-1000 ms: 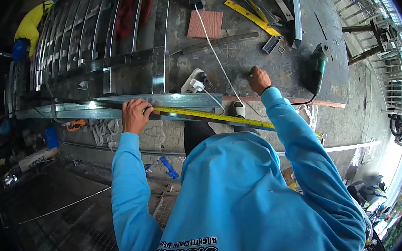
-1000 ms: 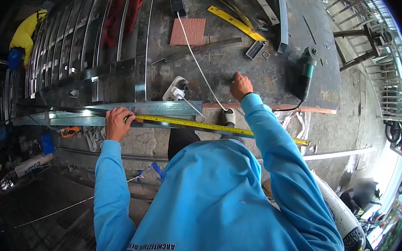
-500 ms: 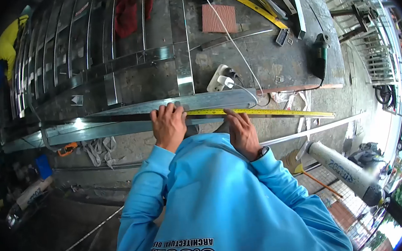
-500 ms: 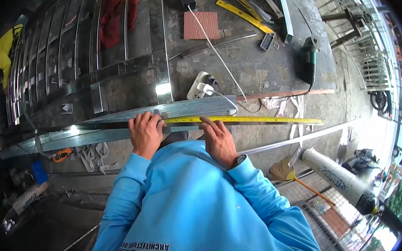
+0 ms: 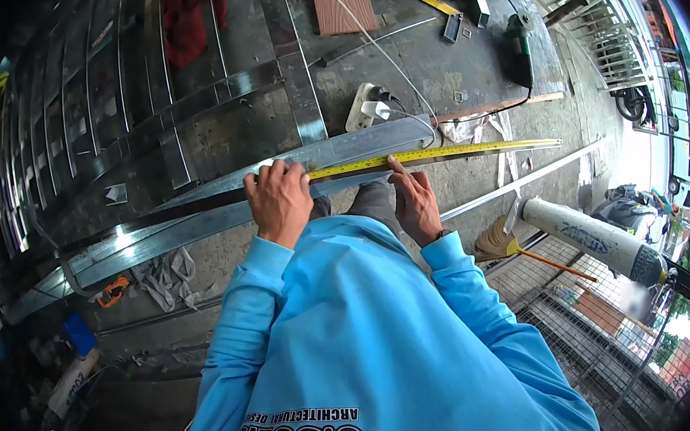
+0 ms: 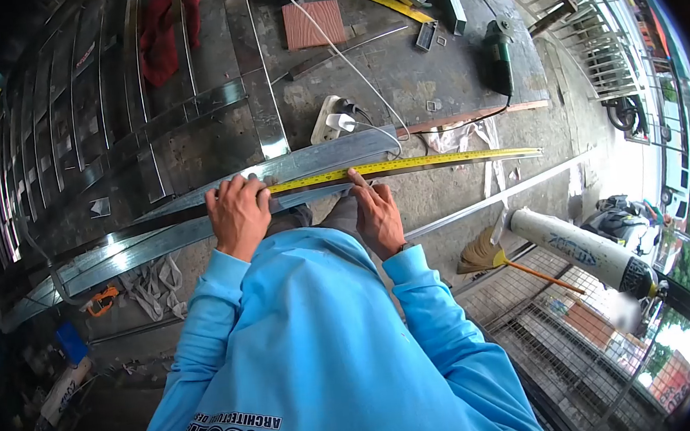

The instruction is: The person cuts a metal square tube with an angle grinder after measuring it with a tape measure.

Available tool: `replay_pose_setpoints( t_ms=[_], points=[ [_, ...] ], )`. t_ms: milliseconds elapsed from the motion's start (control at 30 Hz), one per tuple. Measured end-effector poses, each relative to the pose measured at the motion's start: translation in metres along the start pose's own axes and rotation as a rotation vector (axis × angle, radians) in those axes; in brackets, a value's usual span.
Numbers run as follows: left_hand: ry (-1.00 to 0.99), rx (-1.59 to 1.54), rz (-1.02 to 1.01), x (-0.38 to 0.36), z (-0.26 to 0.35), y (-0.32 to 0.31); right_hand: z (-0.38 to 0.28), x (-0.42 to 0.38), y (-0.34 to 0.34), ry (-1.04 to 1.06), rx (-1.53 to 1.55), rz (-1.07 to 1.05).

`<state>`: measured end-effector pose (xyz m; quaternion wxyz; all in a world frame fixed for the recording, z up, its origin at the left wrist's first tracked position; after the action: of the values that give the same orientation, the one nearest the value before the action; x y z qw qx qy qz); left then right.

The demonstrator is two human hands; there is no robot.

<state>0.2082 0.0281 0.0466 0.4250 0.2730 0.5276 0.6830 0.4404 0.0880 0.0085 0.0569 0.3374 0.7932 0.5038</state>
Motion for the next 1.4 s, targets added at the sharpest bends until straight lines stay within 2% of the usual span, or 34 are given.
replay_pose_setpoints(
  t_ms=[300,400,567,633,700,767,1000,1067,1400],
  points=[
    [-0.056,0.111,0.032,-0.005,-0.007,-0.006,-0.005,0.007,0.007,-0.101,0.069,0.002],
    [-0.069,0.136,0.040,-0.007,-0.006,-0.010,-0.017,0.017,0.018,-0.070,0.082,0.101],
    [-0.056,0.151,0.048,-0.009,-0.005,-0.012,-0.031,0.034,0.015,-0.013,0.180,0.128],
    [-0.050,0.151,0.045,-0.009,-0.005,-0.013,-0.019,0.034,0.004,-0.248,0.353,0.150],
    [-0.048,0.165,0.051,-0.010,-0.005,-0.012,-0.012,0.037,0.001,-0.293,0.394,0.161],
    [-0.044,0.161,0.050,-0.011,-0.006,-0.012,-0.012,0.043,-0.001,-0.178,0.344,0.142],
    [-0.028,0.181,0.066,-0.013,-0.005,-0.010,-0.009,0.057,0.005,-0.220,0.384,0.130],
    [-0.025,0.180,0.066,-0.013,-0.005,-0.010,-0.013,0.059,0.002,-0.112,0.302,0.042],
    [-0.004,0.156,0.054,-0.013,-0.005,-0.010,-0.012,0.063,0.002,-0.083,0.350,0.046]
  ],
)
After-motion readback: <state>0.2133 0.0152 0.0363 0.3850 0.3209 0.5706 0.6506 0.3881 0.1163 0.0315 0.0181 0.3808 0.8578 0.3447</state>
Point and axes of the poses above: each hand's wrist, its own x-axis towards the middle knuckle, its own y-axis out of the back of the hand, z = x × y, the point moved 8 cm from there along x, towards the middle knuckle, and after that the axes turned 11 degrees about y, right-handed, at the moved point
